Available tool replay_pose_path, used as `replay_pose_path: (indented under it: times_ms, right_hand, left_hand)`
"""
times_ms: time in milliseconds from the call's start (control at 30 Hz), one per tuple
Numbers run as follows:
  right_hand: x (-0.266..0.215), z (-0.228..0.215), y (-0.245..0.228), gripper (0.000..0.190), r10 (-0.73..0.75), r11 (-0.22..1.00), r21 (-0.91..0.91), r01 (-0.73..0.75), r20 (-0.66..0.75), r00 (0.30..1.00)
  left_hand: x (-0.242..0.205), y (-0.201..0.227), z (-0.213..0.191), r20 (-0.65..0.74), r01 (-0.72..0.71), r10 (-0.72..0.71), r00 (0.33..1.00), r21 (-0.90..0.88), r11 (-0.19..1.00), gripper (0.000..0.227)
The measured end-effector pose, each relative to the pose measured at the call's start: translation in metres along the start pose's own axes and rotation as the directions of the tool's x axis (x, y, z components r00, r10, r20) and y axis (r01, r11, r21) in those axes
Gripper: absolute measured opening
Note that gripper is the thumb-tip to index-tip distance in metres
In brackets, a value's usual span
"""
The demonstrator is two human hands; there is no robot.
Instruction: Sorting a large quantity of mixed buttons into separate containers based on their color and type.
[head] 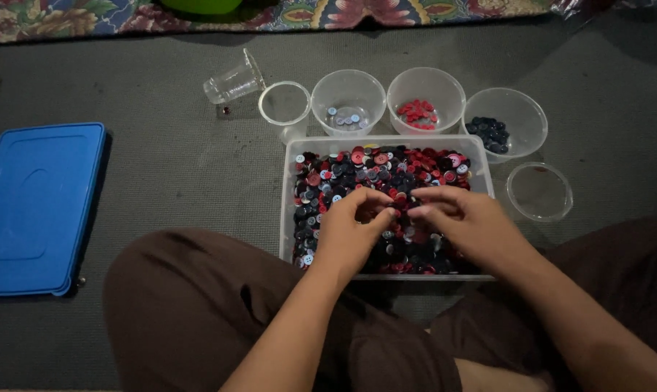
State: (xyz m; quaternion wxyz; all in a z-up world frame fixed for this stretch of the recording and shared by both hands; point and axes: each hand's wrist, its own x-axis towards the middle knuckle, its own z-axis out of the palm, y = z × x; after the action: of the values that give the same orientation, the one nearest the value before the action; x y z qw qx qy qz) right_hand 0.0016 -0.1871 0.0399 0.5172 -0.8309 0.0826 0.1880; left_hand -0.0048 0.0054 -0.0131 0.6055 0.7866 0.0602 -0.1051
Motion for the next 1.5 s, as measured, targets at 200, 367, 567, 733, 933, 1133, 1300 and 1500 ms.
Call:
replay_pose_path:
  times_ms: [200, 367, 567, 733, 933, 1133, 1300, 1500]
  right_hand:
    - [0.006, 0.015, 0.011, 0.034, -0.058, 0.995, -0.082, 0.062, 0.052, 0.997]
    - [0.003, 0.015, 0.012, 0.025, -0.026, 1.0, -0.009, 0.026, 0.012, 1.0]
    - [0.005, 0.011, 0.013, 0.019, -0.049, 0.999, -0.005, 0.049, -0.018, 0.999]
    - [0.009, 0.015, 0.026, 0.018, -0.033, 0.999, 0.037, 0.036, -0.073, 0.997]
    - [0.011, 0.011, 0.018, 0.022, 0.115, 0.957, 0.28, -0.073, -0.134, 0.984]
    - [0.029, 0.008, 0.016, 0.04, 0.215, 0.854, 0.511, -0.098, -0.175, 0.961]
    - [0.047, -0.004, 0.001, 0.026, 0.251, 0.804, 0.593, -0.035, -0.286, 0.925]
    - [0.118, -0.041, 0.047, 0.027, 0.327, 0.832, 0.552, -0.052, -0.413, 0.85]
  left_hand:
    - [0.0, 0.004, -0.001, 0.059, 0.036, -0.034, 0.998, -0.028, 0.999, 0.017]
    - [-0.003, 0.014, -0.001, 0.058, 0.083, -0.084, 0.995, 0.007, 0.996, 0.018]
    - [-0.003, 0.014, 0.004, 0.049, 0.091, -0.093, 0.994, 0.033, 0.995, 0.02]
    - [-0.005, 0.007, 0.0, 0.021, 0.006, -0.008, 1.0, 0.131, 0.991, 0.028]
    - [-0.007, 0.017, -0.009, -0.084, 0.097, -0.062, 0.995, 0.519, 0.85, 0.031]
    - [-0.002, 0.012, -0.005, -0.009, 0.064, -0.074, 0.997, 0.601, 0.796, 0.016]
    - [-0.013, 0.028, -0.009, 0.004, 0.067, -0.08, 0.997, 0.507, 0.859, 0.022]
    - [-0.006, 0.024, -0.007, -0.039, 0.041, -0.027, 0.999, 0.432, 0.901, 0.025]
